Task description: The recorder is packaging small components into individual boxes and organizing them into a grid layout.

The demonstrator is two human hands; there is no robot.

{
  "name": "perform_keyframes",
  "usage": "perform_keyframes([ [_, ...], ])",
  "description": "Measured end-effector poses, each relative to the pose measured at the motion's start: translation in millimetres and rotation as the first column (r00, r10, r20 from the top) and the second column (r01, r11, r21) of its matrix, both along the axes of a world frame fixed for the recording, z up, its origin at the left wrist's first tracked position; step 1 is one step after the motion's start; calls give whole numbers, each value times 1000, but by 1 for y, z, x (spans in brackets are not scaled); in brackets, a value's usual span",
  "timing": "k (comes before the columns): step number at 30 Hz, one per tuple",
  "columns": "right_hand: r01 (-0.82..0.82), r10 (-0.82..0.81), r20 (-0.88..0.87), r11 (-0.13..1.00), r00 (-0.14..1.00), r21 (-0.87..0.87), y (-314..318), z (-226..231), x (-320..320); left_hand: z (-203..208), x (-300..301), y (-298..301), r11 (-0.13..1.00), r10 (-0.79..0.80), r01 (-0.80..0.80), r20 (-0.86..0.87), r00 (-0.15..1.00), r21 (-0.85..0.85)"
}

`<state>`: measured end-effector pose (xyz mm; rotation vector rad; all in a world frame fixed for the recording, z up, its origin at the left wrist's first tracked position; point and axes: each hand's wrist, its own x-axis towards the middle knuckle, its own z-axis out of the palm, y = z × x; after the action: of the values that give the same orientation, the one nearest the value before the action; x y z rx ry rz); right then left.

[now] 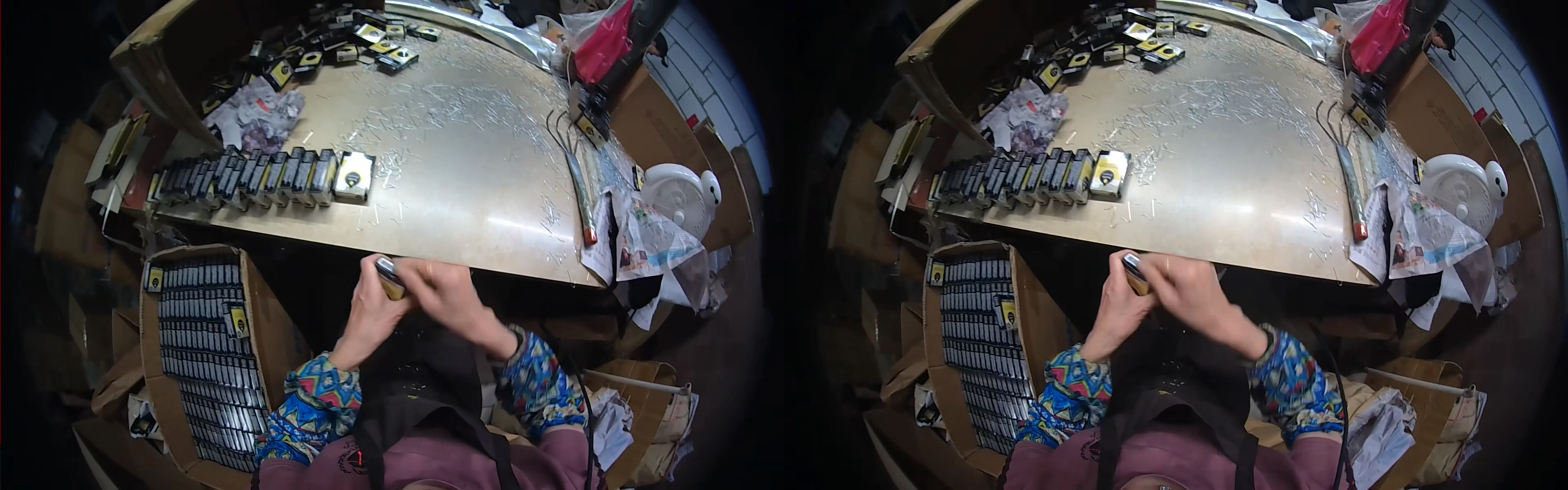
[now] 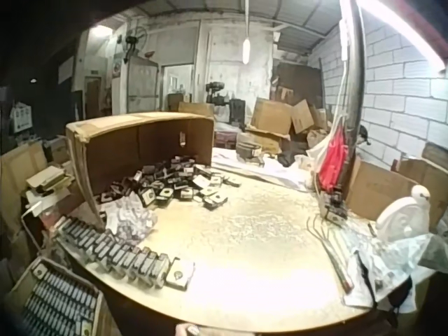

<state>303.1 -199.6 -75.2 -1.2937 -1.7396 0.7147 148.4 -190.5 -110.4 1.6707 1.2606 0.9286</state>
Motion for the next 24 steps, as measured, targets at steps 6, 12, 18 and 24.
perform_keyframes([
  [6, -170, 22, 525, 957, 851, 236, 155, -9, -5, 24, -50, 50, 981, 117, -73, 246, 962, -182],
  [12, -109, 92, 296, 993, 951, 41, 144, -24, 14, 77, -47, 104, 907, 283, -270, 6, 959, 324],
  [18, -160, 144, 105, 974, 984, 162, 144, -32, -20, 56, -37, 179, 773, 411, 43, -550, 727, 634],
  [24, -24, -16, 279, 990, 960, 142, 166, -26, 36, 89, -75, 208, 913, 65, 168, -539, 840, 373],
])
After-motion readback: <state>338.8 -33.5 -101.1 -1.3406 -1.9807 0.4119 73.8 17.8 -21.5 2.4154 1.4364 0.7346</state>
